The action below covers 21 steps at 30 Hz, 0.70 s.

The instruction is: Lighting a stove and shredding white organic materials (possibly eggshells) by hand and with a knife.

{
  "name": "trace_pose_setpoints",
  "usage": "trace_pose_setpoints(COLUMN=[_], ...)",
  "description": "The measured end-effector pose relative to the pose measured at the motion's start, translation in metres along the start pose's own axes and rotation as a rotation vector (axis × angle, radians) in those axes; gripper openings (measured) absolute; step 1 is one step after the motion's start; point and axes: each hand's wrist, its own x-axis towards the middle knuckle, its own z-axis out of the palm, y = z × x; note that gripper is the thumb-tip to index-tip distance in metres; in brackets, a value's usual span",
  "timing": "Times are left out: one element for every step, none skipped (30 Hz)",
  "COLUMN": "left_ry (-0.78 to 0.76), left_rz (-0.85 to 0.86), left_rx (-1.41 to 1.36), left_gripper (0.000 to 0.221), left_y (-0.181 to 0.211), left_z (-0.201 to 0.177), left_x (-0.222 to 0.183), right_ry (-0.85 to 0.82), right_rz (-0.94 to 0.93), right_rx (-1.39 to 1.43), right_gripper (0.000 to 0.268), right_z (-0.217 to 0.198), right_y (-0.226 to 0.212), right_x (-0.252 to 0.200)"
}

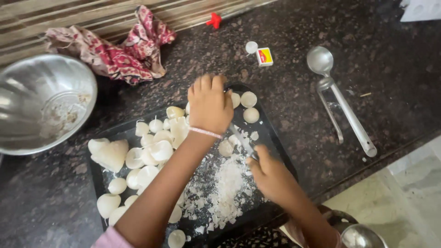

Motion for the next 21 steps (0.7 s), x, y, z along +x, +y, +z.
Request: trace_pose_setpoints(left_ry=[-0.011,-0.003,-0.234,-0.465,-0.458,-0.439,-0.424,-0.420,-0.366,-0.311,-0.309,-0.314,-0.319,-0.317,-0.274,-0.231,-0.229,-0.207,-0.185,-0.183,-0.161], left_rz=[0.018,0.009,-0.114,-0.233,-0.242,-0.163,-0.083,-0.090,-0.073,-0.055,-0.061,-0.067,-0.071,-0.076,-0.079,-0.082,-0.087,-0.129,-0.170,-0.174,-0.155], left_rx=[-0.041,-0.036,-0.102,-0.170,-0.166,-0.108,-0.050,-0.045,0.031,0.107,0.108,0.059,0.010,0.012,-0.017,-0.046,-0.042,-0.137,-0.230,-0.226,-0.202], left_gripper=[0.030,0.030,0.022,0.018,0.018,0.020,0.026,0.026,0.033,0.040,0.040,0.034,0.028,0.028,0.020,0.013,0.013,0.012,0.016,0.016,0.015], left_y=[0.003,0.005,0.006,0.008,0.013,0.018,0.024,0.026,0.029,0.031,0.030,0.030,0.029,0.027,0.024,0.022,0.020,0.017,0.014,0.014,0.015], left_z=[-0.016,-0.022,-0.028,-0.033,-0.035,-0.036,-0.038,-0.033,-0.028,-0.022,-0.019,-0.016,-0.012,-0.010,-0.008,-0.006,-0.006,-0.007,-0.008,-0.011,-0.014], left_x=[-0.003,-0.012,-0.020,-0.027,-0.035,-0.043,-0.050,-0.056,-0.060,-0.065,-0.069,-0.073,-0.077,-0.080,-0.084,-0.088,-0.089,-0.091,-0.093,-0.093,-0.095], right_ry=[-0.012,-0.018,0.092,0.199,0.192,0.183,0.174,0.168,0.191,0.214,0.210,0.192,0.175,0.171,0.185,0.199,0.194,0.172,0.151,0.145,0.138], right_rz=[0.079,0.069,-0.060,-0.190,-0.200,-0.147,-0.092,-0.099,-0.105,-0.111,-0.115,-0.063,-0.011,-0.014,-0.055,-0.096,-0.100,-0.108,-0.116,-0.120,-0.168], right_rx=[0.066,0.059,0.062,0.065,0.063,0.076,0.089,0.088,0.116,0.144,0.141,0.139,0.138,0.136,0.133,0.129,0.129,0.138,0.147,0.148,0.153], right_gripper=[0.040,0.040,0.041,0.042,0.042,0.046,0.050,0.050,0.049,0.048,0.048,0.048,0.048,0.048,0.047,0.046,0.046,0.045,0.044,0.044,0.043], right_z=[-0.004,0.003,0.009,0.015,0.013,0.011,0.008,0.007,0.006,0.005,0.003,0.001,0.000,0.000,0.000,0.000,-0.001,-0.001,-0.001,0.000,0.000], right_y=[0.002,0.017,0.031,0.045,0.041,0.036,0.032,0.029,0.028,0.026,0.024,0.022,0.020,0.021,0.023,0.025,0.026,0.026,0.026,0.025,0.025], right_x=[-0.003,-0.003,-0.002,-0.001,-0.004,-0.006,-0.008,-0.010,-0.012,-0.013,-0.014,-0.015,-0.016,-0.016,-0.016,-0.016,-0.016,-0.015,-0.015,-0.014,-0.014])
